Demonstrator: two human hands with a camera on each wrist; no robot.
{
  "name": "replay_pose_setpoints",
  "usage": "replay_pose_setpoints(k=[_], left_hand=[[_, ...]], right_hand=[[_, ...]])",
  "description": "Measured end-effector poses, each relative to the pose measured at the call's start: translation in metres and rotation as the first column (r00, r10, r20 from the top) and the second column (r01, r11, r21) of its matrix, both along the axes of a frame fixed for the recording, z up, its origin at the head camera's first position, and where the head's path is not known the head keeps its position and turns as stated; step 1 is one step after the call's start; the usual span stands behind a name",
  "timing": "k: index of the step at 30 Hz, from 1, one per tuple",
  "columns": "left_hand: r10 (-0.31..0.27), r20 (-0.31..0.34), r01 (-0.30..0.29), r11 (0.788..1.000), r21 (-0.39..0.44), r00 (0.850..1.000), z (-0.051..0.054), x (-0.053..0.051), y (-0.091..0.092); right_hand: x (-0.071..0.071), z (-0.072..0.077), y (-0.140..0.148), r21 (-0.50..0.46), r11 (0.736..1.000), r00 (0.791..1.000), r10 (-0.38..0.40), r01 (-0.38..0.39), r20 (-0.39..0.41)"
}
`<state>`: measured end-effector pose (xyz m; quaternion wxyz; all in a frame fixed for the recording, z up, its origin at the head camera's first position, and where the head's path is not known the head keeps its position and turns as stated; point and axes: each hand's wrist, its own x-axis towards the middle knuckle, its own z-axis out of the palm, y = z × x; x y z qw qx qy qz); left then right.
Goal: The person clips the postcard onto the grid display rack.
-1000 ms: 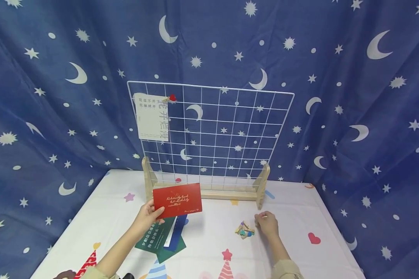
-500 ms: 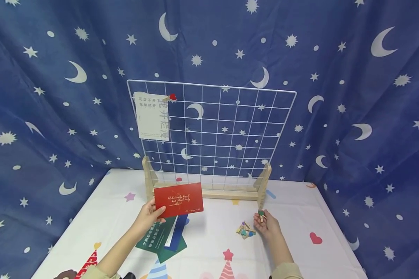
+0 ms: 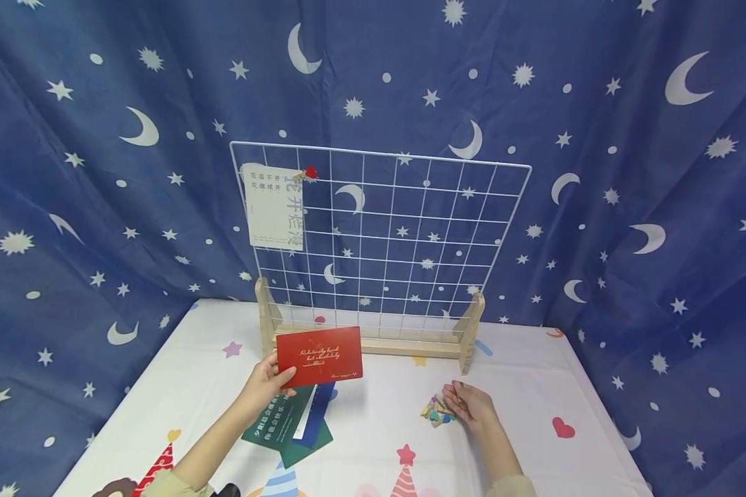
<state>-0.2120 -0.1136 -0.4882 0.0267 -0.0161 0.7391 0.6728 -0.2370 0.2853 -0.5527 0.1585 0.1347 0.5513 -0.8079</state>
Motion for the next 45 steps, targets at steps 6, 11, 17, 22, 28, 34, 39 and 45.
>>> replay_pose_setpoints(k=[6,11,17,22,28,34,39,45], left_hand=[[-0.04,0.002,0.04,0.999,0.004,0.999,0.002,0.002,-0.001],[-0.058,-0.004,0.058,0.998,0.009,0.998,0.005,0.002,-0.001],[-0.058,-0.018,0.058,0.998,0.011,0.998,0.011,0.001,-0.001],[-0.077,-0.021,0.077,0.997,0.026,0.997,0.013,-0.001,0.0],[-0.057,-0.02,0.057,0.998,0.034,0.998,0.017,-0.005,0.004],[-0.025,-0.028,0.027,0.998,0.064,0.999,0.021,-0.009,0.008],[-0.006,-0.04,0.009,0.997,0.075,0.999,0.022,-0.011,0.011],[0.012,-0.053,-0.006,0.994,0.109,0.999,0.028,-0.016,0.014]], right_hand=[[0.001,-0.004,-0.003,0.204,0.979,1.0,-0.025,0.026,-0.007],[0.001,-0.001,-0.007,0.4,0.916,0.998,0.036,-0.016,-0.043],[0.006,0.005,-0.013,0.472,0.882,0.996,0.051,-0.009,-0.077],[0.01,0.011,-0.016,0.533,0.845,0.989,0.034,0.047,-0.141],[0.01,0.014,-0.022,0.589,0.803,0.974,0.054,0.089,-0.22],[0.01,0.02,-0.028,0.616,0.78,0.962,0.073,0.11,-0.264],[0.012,0.024,-0.031,0.634,0.764,0.952,0.091,0.121,-0.291],[0.013,0.028,-0.033,0.648,0.755,0.942,0.135,0.104,-0.309]])
